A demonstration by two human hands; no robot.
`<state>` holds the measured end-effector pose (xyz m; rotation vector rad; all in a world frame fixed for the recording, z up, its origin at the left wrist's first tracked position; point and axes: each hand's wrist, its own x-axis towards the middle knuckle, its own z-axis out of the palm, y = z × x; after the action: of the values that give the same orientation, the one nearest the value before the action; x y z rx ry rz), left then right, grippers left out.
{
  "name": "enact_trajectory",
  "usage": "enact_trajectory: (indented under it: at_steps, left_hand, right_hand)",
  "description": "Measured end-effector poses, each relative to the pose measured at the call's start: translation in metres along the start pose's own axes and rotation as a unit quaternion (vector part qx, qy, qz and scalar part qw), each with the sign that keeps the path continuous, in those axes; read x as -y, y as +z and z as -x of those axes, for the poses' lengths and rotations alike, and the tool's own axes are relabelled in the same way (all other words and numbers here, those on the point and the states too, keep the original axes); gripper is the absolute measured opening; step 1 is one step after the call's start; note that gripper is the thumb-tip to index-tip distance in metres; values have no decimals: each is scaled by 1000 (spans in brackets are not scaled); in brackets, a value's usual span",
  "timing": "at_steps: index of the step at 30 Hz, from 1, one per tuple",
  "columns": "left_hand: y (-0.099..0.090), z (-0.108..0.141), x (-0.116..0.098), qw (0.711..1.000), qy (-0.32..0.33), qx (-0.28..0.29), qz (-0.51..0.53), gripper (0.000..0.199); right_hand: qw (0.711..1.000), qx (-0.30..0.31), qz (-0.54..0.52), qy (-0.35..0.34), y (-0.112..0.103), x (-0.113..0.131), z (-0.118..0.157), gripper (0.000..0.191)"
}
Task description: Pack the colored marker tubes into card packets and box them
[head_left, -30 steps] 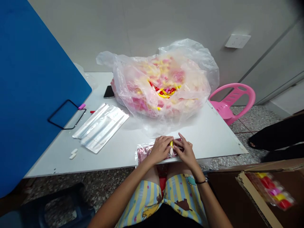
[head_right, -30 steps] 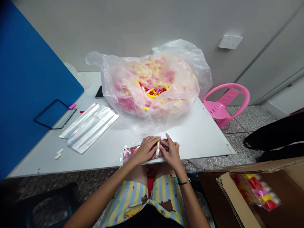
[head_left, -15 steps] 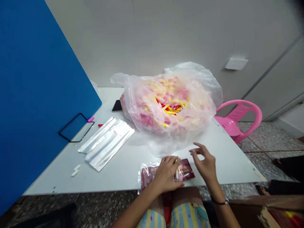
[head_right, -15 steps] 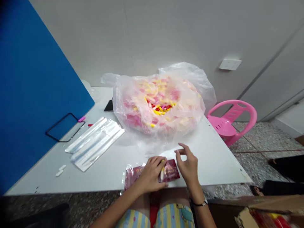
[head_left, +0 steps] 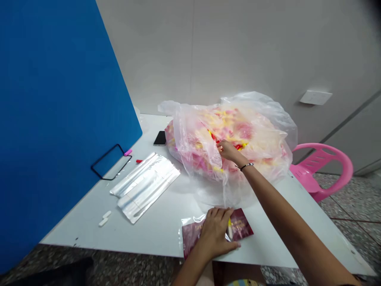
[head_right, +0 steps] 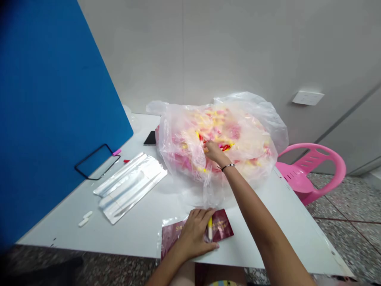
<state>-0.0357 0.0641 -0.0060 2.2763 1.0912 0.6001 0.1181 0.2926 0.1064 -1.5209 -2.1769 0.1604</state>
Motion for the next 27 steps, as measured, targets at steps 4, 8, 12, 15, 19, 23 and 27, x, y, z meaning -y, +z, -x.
enact_trajectory:
  at_steps: [4,8,12,15,19,23,27]
  left_hand:
    - [1,0,-2,1000,17,6,-20,95]
    - [-1,-2,-4,999,35,6,-40,96]
    - [-1,-3,-6,998,33,4,-49,96]
    - [-1,-4,-6,998,36,0,-45,95]
    - [2,-5,-4,998,27,-4,-57,98]
    - [4,-5,-5,997,19,-9,-71,101]
    - [5,-5,-6,997,25,-11,-72,102]
  right_hand:
    - [999,-4,15,34,-2,-11,24,23]
    - [997,9,30,66,-9,-19,42,17]
    - [997,17,41,68,-3,-16,39,18]
    - [997,1,42,68,4,-13,32,9]
    - [997,-45,24,65,-5,-3,37,8]
    - [926,-349,-135,56,-39,19,87,21]
    - [868,-419,-247,95,-45,29,180,34]
